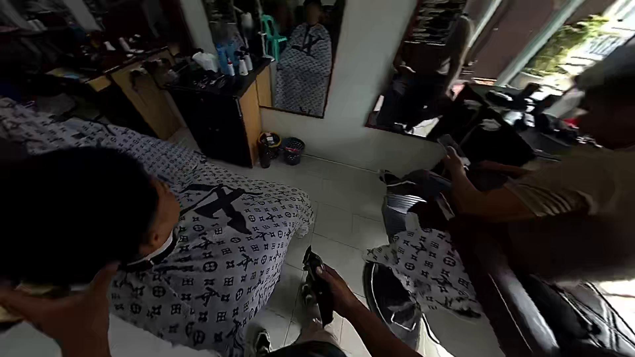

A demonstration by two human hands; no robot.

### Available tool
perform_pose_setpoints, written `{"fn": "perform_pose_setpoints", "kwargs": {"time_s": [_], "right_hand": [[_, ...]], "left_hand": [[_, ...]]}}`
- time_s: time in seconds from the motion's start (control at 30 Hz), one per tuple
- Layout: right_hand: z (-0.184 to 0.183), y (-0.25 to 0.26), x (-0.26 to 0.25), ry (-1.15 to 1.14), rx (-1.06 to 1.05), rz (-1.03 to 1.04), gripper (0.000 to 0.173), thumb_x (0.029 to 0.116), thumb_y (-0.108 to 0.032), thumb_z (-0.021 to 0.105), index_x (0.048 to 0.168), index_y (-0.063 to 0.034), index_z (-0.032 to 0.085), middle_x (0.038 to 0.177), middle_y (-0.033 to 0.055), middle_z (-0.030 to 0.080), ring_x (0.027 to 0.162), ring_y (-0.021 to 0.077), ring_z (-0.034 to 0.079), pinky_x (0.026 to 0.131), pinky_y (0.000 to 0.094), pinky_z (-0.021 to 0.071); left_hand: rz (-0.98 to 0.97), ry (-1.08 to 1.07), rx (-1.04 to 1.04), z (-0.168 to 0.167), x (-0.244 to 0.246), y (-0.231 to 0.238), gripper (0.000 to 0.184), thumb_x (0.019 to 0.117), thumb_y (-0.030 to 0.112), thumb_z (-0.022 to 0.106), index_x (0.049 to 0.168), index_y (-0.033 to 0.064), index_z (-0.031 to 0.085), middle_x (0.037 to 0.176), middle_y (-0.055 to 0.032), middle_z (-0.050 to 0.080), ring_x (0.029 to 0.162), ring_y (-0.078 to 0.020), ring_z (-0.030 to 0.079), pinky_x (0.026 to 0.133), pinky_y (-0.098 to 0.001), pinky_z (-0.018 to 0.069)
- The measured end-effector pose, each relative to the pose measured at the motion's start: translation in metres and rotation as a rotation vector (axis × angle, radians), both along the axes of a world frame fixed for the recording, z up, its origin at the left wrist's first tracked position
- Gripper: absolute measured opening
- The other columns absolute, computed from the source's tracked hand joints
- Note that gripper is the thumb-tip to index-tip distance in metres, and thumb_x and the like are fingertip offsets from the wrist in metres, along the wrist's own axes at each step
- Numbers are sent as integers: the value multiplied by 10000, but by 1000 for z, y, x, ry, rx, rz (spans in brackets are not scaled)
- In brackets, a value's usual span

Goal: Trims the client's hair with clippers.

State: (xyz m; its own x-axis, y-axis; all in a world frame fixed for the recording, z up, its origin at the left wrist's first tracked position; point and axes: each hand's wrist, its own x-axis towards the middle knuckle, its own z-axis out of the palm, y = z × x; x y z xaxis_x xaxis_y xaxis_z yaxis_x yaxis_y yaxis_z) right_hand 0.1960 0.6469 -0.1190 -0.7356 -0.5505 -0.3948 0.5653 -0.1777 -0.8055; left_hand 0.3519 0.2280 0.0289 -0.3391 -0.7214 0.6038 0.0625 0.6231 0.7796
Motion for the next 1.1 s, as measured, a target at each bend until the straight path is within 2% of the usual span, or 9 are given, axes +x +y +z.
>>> {"fn": "perform_pose_setpoints", "kwargs": {"time_s": [0.17, 0.27, 0.33, 0.43, 0.57, 0.7, 0.83, 0.93, 1.1], "right_hand": [[14, -18, -77, 89, -49, 307, 799, 813, -633, 746, 1249, -8, 507, 777, 36, 668, 561, 134, 637, 516, 296, 573], [16, -24, -112, 119, -80, 421, 804, 797, -635, 767, 1238, -14, 508, 767, 33, 669, 554, 134, 636, 518, 296, 574], [15, -25, -122, 99, -66, 454, 786, 793, -608, 778, 1233, -15, 511, 763, 36, 670, 550, 137, 638, 515, 299, 576], [18, -27, -126, 83, -46, 511, 717, 813, -513, 781, 1246, -12, 504, 759, 25, 664, 549, 134, 637, 510, 299, 574], [27, -35, -110, 80, -20, 513, 670, 763, -313, 804, 1260, 1, 482, 742, 30, 654, 532, 136, 628, 505, 301, 571], [37, -45, -86, 77, -35, 493, 663, 717, -168, 821, 1256, 6, 477, 738, 44, 648, 521, 139, 621, 492, 301, 569], [51, -62, -73, 189, 3, 504, 645, 706, -93, 790, 1258, 7, 470, 745, 44, 656, 519, 137, 624, 496, 291, 572], [60, -82, -67, 288, -17, 508, 574, 774, -198, 791, 1223, 18, 507, 694, 24, 656, 503, 121, 620, 488, 276, 563], [96, -134, -83, 397, -116, 601, 749, 802, -566, 783, 1198, 13, 520, 726, -22, 658, 513, 88, 611, 485, 250, 554]], "left_hand": [[208, -22, 282, 8, -7, 49, 1236, 734, 32, 871, 1643, 105, 38, 1593, -176, 363, 1395, -205, 475, 1134, -393, 446], [389, 80, 190, -5, -21, 96, 820, 909, 103, 698, 1564, -24, 222, 1389, -196, 543, 1150, -181, 628, 942, -353, 552], [270, -131, 83, -13, -38, 138, 461, 955, 118, 608, 1288, -162, 455, 1124, -216, 619, 949, -205, 656, 827, -377, 575], [-338, -703, 122, 26, -74, 149, 239, 1013, 146, 602, 1144, -29, 696, 1039, -146, 729, 911, -211, 713, 872, -418, 585], [-273, -203, 156, 26, -109, 126, 177, 969, 79, 631, 1092, -44, 664, 921, -117, 708, 717, -142, 669, 652, -321, 584], [-445, -325, 516, 37, -108, 112, 268, 1000, 39, 613, 1266, 3, 598, 974, -94, 721, 738, -133, 690, 594, -276, 564], [-429, -174, 310, 38, -90, 104, 196, 959, 57, 664, 1151, 19, 673, 913, -44, 705, 676, -78, 650, 588, -231, 561], [-588, -349, 511, 30, -78, 102, 260, 992, 50, 619, 1249, 8, 605, 952, -80, 717, 726, -108, 681, 579, -243, 551], [-9, -232, -160, 1, -52, 132, 180, 947, 178, 681, 1021, 33, 758, 1023, -92, 748, 861, -139, 708, 700, -312, 588]]}}
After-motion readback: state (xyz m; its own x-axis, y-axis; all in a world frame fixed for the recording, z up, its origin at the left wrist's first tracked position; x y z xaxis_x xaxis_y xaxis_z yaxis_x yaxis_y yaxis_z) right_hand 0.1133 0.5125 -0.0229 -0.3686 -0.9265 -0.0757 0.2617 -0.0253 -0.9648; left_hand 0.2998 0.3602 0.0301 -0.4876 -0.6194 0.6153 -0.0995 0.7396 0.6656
